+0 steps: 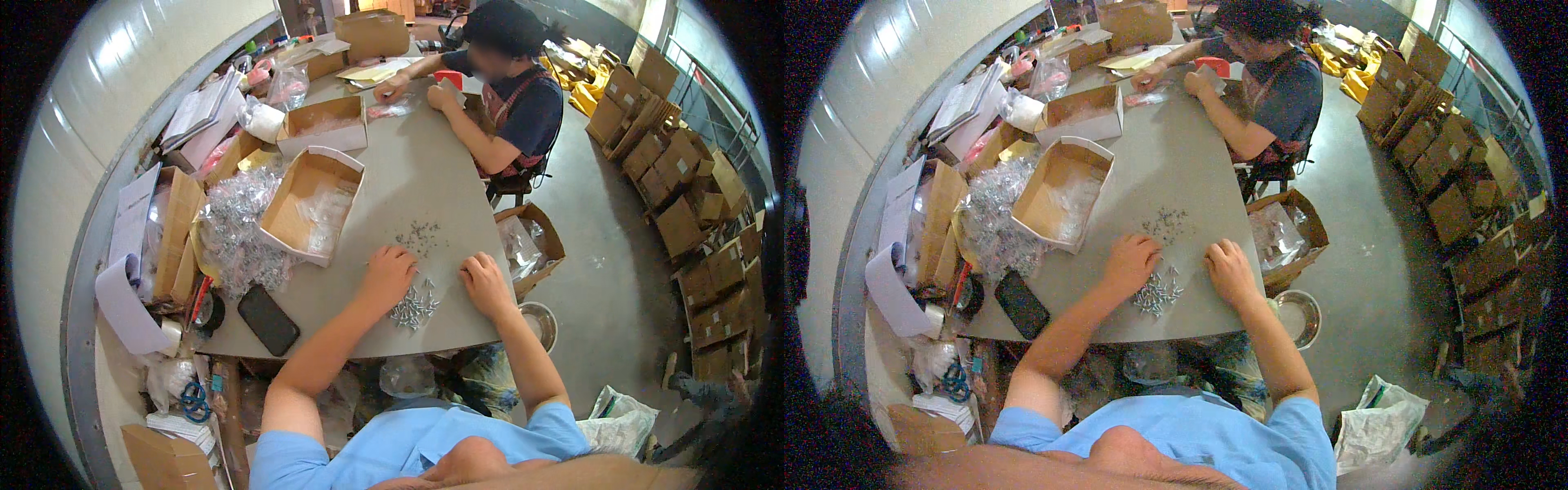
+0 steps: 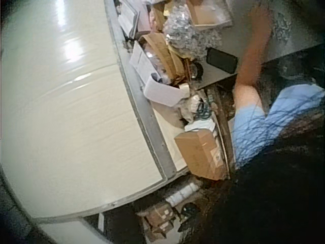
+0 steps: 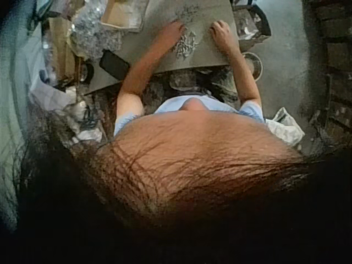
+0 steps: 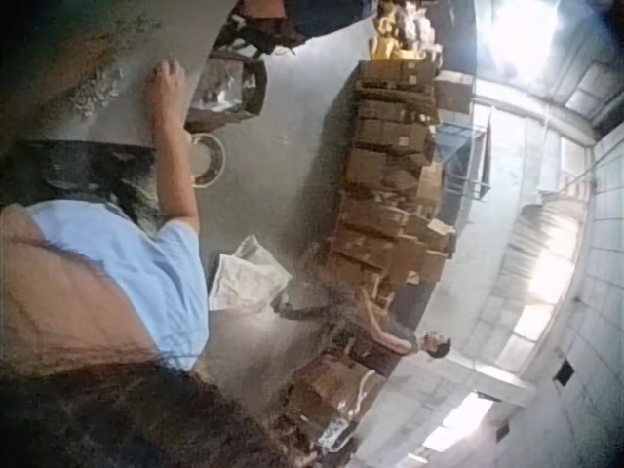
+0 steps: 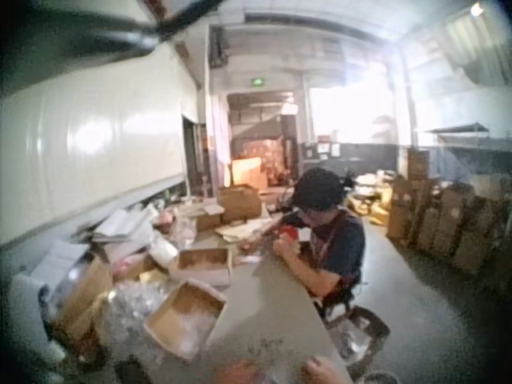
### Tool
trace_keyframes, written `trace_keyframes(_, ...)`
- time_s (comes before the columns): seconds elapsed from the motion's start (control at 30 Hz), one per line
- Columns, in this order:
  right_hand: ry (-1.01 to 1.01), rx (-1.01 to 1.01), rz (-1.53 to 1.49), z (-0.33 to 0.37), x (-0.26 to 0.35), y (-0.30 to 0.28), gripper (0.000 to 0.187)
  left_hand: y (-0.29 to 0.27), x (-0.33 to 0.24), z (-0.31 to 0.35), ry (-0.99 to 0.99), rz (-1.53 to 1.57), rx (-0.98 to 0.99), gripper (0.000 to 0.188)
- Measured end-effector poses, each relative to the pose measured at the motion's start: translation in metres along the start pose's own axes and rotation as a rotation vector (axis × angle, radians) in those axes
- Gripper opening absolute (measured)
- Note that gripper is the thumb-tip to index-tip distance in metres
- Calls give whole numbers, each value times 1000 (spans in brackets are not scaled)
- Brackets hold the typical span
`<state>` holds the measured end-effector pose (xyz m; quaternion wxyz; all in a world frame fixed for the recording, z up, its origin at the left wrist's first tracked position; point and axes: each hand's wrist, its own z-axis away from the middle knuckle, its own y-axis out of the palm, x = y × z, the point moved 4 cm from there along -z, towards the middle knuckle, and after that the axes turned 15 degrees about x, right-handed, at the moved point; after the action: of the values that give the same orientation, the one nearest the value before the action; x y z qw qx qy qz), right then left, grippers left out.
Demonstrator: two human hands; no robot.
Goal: The person counts and places small metal screws into small plastic bags, then places the filled bags into a cardboard box on the table.
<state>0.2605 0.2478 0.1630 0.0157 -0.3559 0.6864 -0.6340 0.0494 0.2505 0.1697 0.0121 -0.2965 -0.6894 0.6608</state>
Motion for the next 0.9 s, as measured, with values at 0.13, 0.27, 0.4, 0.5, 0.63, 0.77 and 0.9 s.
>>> trace_keyframes(0.13,-60,-40,-33,2,0,-4,11,10,-2,-18,-7,-35,63,12)
trace_keyframes(0.27,-78,-78,-58,4,4,-8,10,21,2,-23,43,-65,92,11)
trace_keyframes(0.4,-108,-98,-78,6,4,-11,9,21,-9,1,106,-11,116,12)
trace_keyframes(0.5,-114,-81,-120,6,11,-11,8,10,-12,37,94,128,9,11)
trace_keyframes(0.63,-130,48,-189,4,22,-1,18,1,8,51,4,209,-199,17)
trace_keyframes(0.77,-172,185,-167,-6,38,17,37,-11,34,33,-59,177,-65,31)
trace_keyframes(0.9,-139,311,-103,3,60,32,45,-2,24,39,34,204,93,35)
